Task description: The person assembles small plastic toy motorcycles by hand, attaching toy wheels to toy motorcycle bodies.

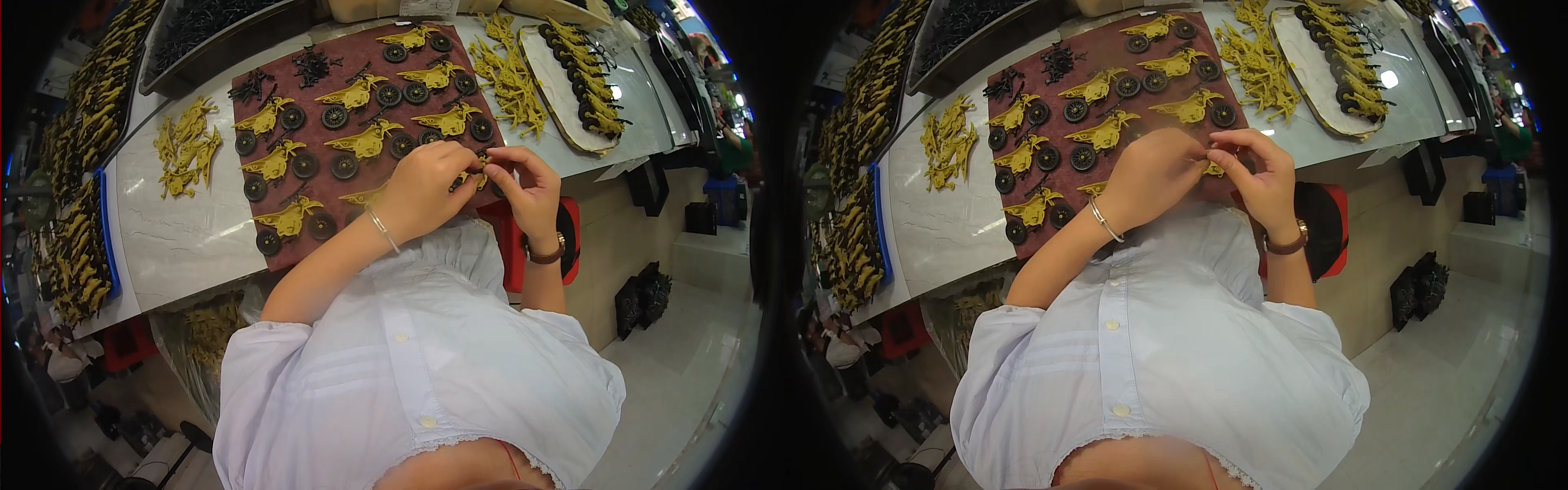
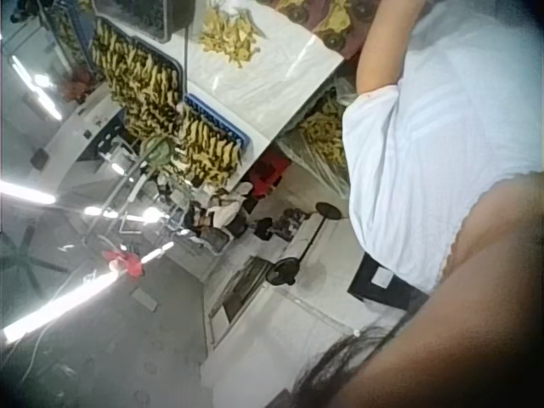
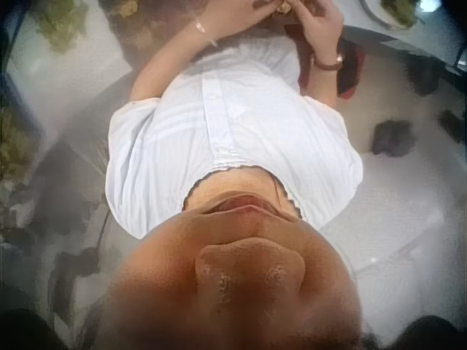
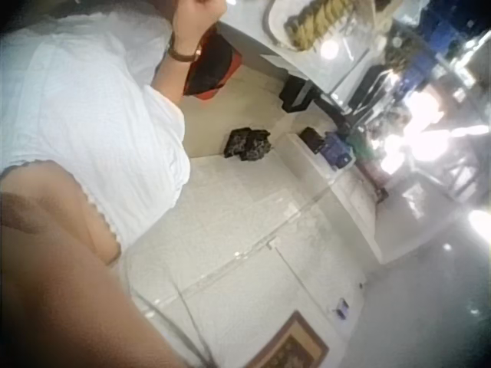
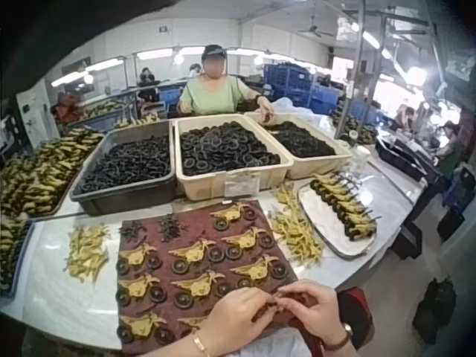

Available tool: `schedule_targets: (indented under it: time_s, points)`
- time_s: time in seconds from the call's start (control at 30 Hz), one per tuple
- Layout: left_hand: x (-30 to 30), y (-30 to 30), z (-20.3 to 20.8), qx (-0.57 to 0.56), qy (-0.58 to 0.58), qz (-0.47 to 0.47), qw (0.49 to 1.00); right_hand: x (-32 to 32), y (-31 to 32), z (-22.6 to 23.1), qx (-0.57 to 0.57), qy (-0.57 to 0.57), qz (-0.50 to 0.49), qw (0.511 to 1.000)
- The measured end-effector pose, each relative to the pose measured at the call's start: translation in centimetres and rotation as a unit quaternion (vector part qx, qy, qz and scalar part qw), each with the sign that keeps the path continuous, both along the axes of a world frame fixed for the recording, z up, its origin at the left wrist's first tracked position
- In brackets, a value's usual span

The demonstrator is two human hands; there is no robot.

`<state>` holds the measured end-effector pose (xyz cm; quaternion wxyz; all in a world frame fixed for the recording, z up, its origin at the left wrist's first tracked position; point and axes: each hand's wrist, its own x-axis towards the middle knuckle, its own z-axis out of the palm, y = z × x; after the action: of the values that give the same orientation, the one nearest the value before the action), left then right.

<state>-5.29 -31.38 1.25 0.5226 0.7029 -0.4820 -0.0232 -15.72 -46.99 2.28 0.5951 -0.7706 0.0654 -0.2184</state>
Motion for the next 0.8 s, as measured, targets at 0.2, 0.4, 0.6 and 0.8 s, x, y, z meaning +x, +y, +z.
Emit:
schedule_targets:
  time_s: [0.2, 0.4, 0.6, 0.8]
  points:
    - [-1.5, -0.9, -2.2, 0.101, -0.133, 0.008, 0.986, -0.7, -3.1, 0.0, -0.346, 0.017, 0.140, 0.928]
    - [-3.2, -0.1, -3.8, 0.133, -0.215, 0.023, 0.967, -0.3, -4.7, -2.2, -0.440, -0.029, 0.205, 0.874]
    - [-3.5, 0.1, -4.9, 0.163, -0.215, 0.000, 0.963, 0.9, -5.9, -3.3, -0.433, -0.061, 0.280, 0.855]
    - [-4.0, 0.3, -5.0, 0.171, -0.225, 0.012, 0.959, 0.3, -6.2, -4.5, -0.457, -0.098, 0.267, 0.843]
